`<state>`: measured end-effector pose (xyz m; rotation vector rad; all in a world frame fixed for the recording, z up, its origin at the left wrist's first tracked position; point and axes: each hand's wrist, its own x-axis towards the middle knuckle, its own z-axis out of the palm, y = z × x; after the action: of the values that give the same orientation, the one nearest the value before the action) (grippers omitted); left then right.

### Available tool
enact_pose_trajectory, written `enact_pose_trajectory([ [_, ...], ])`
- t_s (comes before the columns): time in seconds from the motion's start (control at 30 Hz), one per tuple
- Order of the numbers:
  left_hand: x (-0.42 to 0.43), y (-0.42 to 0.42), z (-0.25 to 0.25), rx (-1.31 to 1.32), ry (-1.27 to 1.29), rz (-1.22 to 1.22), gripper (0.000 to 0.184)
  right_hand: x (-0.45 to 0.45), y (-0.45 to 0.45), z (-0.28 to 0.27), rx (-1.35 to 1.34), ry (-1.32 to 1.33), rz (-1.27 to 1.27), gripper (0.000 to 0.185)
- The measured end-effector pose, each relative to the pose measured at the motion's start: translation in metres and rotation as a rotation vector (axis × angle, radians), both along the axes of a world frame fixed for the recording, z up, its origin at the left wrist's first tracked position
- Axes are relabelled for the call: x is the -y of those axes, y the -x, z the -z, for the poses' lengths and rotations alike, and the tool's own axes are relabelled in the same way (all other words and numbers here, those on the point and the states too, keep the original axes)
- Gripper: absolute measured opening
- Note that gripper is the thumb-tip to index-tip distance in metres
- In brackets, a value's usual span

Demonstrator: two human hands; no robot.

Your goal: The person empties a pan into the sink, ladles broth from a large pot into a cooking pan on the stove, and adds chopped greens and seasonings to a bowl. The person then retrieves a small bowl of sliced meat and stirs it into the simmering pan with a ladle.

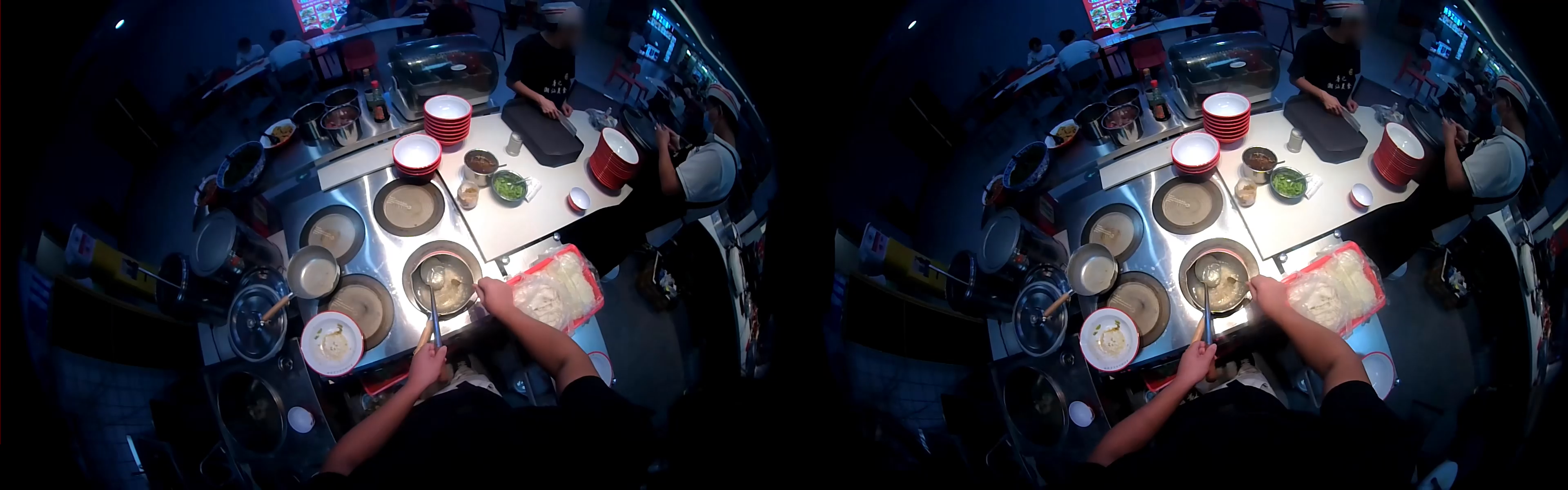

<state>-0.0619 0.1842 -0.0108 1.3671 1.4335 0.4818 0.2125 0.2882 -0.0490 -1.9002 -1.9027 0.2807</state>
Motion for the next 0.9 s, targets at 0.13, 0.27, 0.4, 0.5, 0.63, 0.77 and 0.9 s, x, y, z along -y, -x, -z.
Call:
enact_pose_trajectory([
  [0.13, 0.002, 0.003, -0.008, -0.035, -0.008, -0.009, 0.039, 0.004, -0.001, -0.003, -0.081, -0.010, 0.085, 0.031],
  [0.27, 0.001, 0.007, -0.006, -0.024, 0.009, -0.006, 0.036, 0.007, -0.003, 0.005, -0.220, -0.017, 0.230, 0.034],
  [0.4, 0.001, 0.015, 0.034, 0.141, 0.091, 0.000, 0.034, 0.006, -0.015, 0.030, -0.502, 0.041, 0.336, 0.039],
  [0.5, 0.002, 0.021, 0.033, 0.264, 0.131, -0.007, 0.031, 0.007, -0.020, 0.037, -0.656, 0.187, 0.427, 0.041],
  [0.63, -0.001, 0.033, 0.029, 0.297, 0.222, 0.037, 0.029, 0.011, -0.027, 0.038, -0.665, 0.197, 0.405, 0.040],
  [0.77, -0.004, 0.040, 0.023, 0.313, 0.235, 0.078, 0.027, 0.012, -0.032, 0.037, -0.749, 0.220, 0.375, 0.040],
  [0.9, -0.003, 0.048, 0.038, 0.415, 0.196, 0.091, 0.025, 0.007, -0.042, 0.024, -0.773, 0.121, 0.316, 0.042],
])
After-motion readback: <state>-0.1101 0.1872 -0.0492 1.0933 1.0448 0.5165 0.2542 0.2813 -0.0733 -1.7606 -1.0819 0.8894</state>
